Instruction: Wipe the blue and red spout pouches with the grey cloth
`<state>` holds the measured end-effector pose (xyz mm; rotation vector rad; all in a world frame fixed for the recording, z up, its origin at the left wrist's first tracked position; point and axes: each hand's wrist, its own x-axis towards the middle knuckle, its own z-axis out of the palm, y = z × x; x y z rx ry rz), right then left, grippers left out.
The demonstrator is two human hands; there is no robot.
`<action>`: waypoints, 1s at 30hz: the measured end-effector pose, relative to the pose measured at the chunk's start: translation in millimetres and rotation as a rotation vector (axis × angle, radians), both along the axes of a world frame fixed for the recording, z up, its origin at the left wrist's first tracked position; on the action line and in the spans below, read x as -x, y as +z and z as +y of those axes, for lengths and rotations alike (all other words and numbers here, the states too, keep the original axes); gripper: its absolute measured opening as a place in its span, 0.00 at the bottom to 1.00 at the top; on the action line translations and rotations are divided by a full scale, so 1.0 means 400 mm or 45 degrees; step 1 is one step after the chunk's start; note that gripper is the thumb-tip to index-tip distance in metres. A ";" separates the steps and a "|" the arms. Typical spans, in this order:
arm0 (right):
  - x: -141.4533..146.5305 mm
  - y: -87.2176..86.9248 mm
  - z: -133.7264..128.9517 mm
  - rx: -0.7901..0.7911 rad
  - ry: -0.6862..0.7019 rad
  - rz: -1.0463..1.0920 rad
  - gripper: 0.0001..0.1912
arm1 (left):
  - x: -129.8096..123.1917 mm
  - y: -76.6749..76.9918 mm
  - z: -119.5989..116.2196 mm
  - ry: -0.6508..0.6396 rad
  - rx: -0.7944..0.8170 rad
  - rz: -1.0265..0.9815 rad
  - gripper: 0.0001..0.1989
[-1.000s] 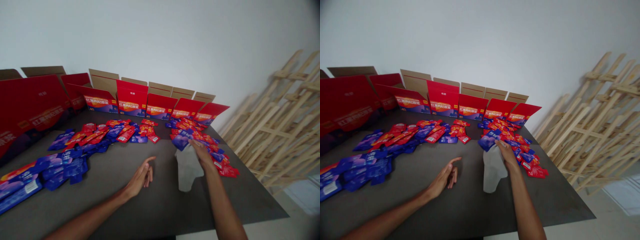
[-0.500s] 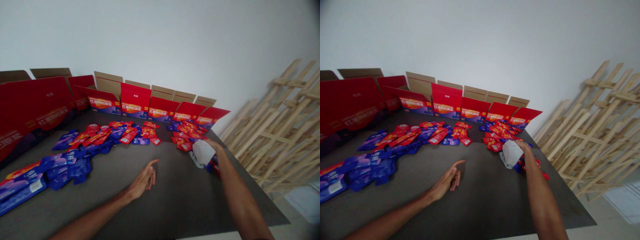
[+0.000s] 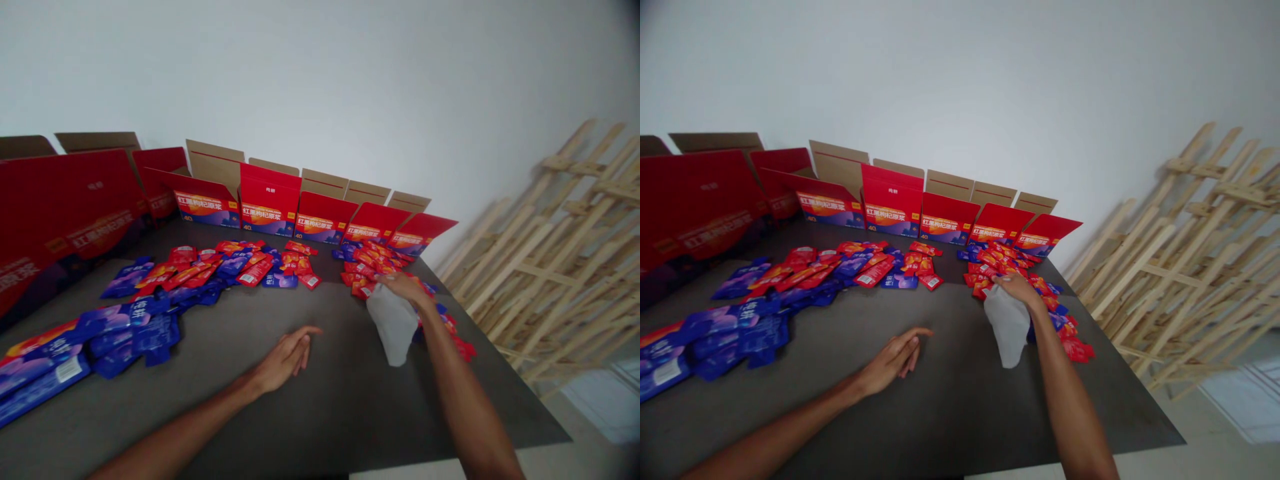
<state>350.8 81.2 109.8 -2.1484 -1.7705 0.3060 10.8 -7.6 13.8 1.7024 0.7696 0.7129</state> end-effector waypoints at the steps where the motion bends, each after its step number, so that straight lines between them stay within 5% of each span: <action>1: 0.036 -0.010 -0.004 0.020 0.114 0.002 0.19 | 0.000 0.001 0.000 -0.001 -0.017 0.015 0.23; 5: 0.201 -0.071 -0.005 0.007 0.369 -0.058 0.15 | -0.001 0.004 0.000 0.001 -0.090 0.074 0.23; 15: 0.479 -0.175 0.048 -0.056 0.530 -0.366 0.24 | 0.006 0.019 0.014 0.114 -0.233 0.037 0.19; 23: 0.560 -0.187 0.096 -0.066 0.732 -0.513 0.14 | 0.017 0.023 0.028 0.248 -0.218 -0.005 0.20; 30: 0.552 -0.180 0.079 -0.128 0.698 -0.441 0.15 | 0.016 0.001 0.044 0.372 -0.106 -0.112 0.17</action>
